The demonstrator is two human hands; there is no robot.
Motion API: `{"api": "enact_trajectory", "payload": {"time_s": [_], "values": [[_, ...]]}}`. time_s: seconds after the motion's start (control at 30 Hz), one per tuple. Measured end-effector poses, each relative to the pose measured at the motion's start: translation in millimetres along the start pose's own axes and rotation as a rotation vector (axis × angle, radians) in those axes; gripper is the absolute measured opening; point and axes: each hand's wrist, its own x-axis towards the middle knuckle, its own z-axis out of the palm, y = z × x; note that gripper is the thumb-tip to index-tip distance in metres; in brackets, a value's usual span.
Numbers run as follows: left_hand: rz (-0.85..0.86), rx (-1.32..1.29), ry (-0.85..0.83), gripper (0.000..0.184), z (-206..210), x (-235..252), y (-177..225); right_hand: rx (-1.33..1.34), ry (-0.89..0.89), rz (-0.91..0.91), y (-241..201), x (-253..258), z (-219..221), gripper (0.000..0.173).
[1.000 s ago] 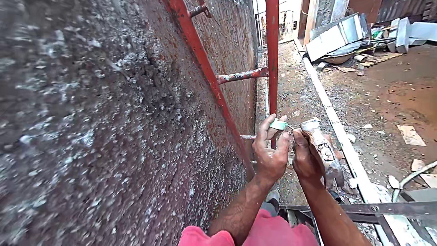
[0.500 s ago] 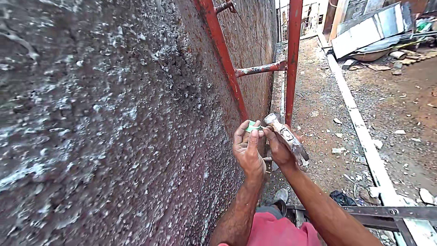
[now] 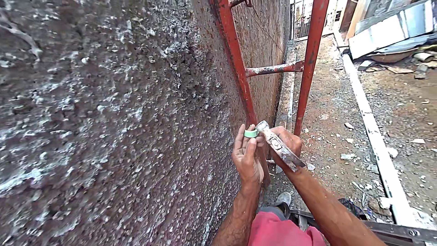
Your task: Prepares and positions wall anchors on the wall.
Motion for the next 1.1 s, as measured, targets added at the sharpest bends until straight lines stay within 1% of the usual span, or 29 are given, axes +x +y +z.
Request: {"api": "enact_trajectory", "payload": {"time_s": [0.07, 0.13, 0.23, 0.3, 0.4, 0.43, 0.5, 0.6, 0.63, 0.67, 0.7, 0.8, 0.87, 0.9, 0.97, 1.07, 1.1], "values": [[-0.048, -0.121, 0.069, 0.036, 2.0, 3.0, 2.4, 0.017, 0.04, 0.007, 3.0, -2.9, 11.6, 0.017], [-0.096, -0.172, 0.127, 0.03, 1.7, 7.3, 6.0, 0.056, 0.064, 0.002, 7.5, -6.8, 22.6, 0.014], [-0.156, -0.125, 0.227, 0.014, -2.4, 23.1, 4.7, 0.124, 0.063, -0.032, 17.1, -8.1, 34.9, 0.013], [-0.212, -0.053, 0.313, 0.008, -4.2, 36.0, 5.0, 0.162, 0.045, -0.048, 22.8, -8.2, 41.9, 0.013], [-0.326, -0.063, 0.33, 0.012, -7.6, 49.9, 6.1, 0.206, 0.023, -0.039, 31.9, -7.3, 52.7, 0.012], [-0.364, -0.068, 0.329, 0.014, -7.8, 52.0, 5.9, 0.223, 0.018, -0.001, 34.8, -7.3, 55.8, 0.011], [-0.418, -0.069, 0.331, 0.014, -7.0, 53.3, 4.1, 0.296, -0.001, 0.155, 38.5, -9.5, 59.6, 0.013], [-0.417, -0.107, 0.325, 0.016, -6.5, 56.2, -5.6, 0.363, -0.044, 0.428, 48.0, -12.9, 63.2, 0.017], [-0.406, -0.12, 0.319, 0.016, -7.5, 57.3, -9.3, 0.373, -0.072, 0.485, 51.9, -15.4, 64.1, 0.019], [-0.395, -0.128, 0.316, 0.016, -7.7, 58.9, -12.4, 0.379, -0.095, 0.51, 56.5, -18.2, 65.4, 0.02], [-0.391, -0.127, 0.308, 0.017, -7.7, 60.3, -14.7, 0.38, -0.105, 0.494, 60.9, -20.7, 66.6, 0.019], [-0.377, -0.103, 0.298, 0.017, -8.4, 63.1, -20.7, 0.378, -0.13, 0.399, 66.7, -18.1, 65.9, 0.016], [-0.35, -0.076, 0.309, 0.014, -9.5, 63.6, -23.1, 0.398, -0.136, 0.375, 66.7, -11.8, 64.3, 0.02], [-0.334, -0.055, 0.309, 0.013, -10.0, 64.1, -23.6, 0.391, -0.138, 0.391, 66.3, -10.0, 63.3, 0.025], [-0.3, -0.009, 0.305, 0.013, -11.7, 65.7, -24.9, 0.365, -0.127, 0.498, 60.3, -9.0, 57.9, 0.031], [-0.273, 0.005, 0.32, 0.014, -14.6, 68.3, -26.8, 0.28, -0.068, 0.668, 45.4, -10.0, 44.0, 0.025], [-0.274, -0.006, 0.327, 0.015, -14.0, 69.8, -26.4, 0.252, -0.084, 0.704, 43.9, -12.5, 39.4, 0.027]]}}
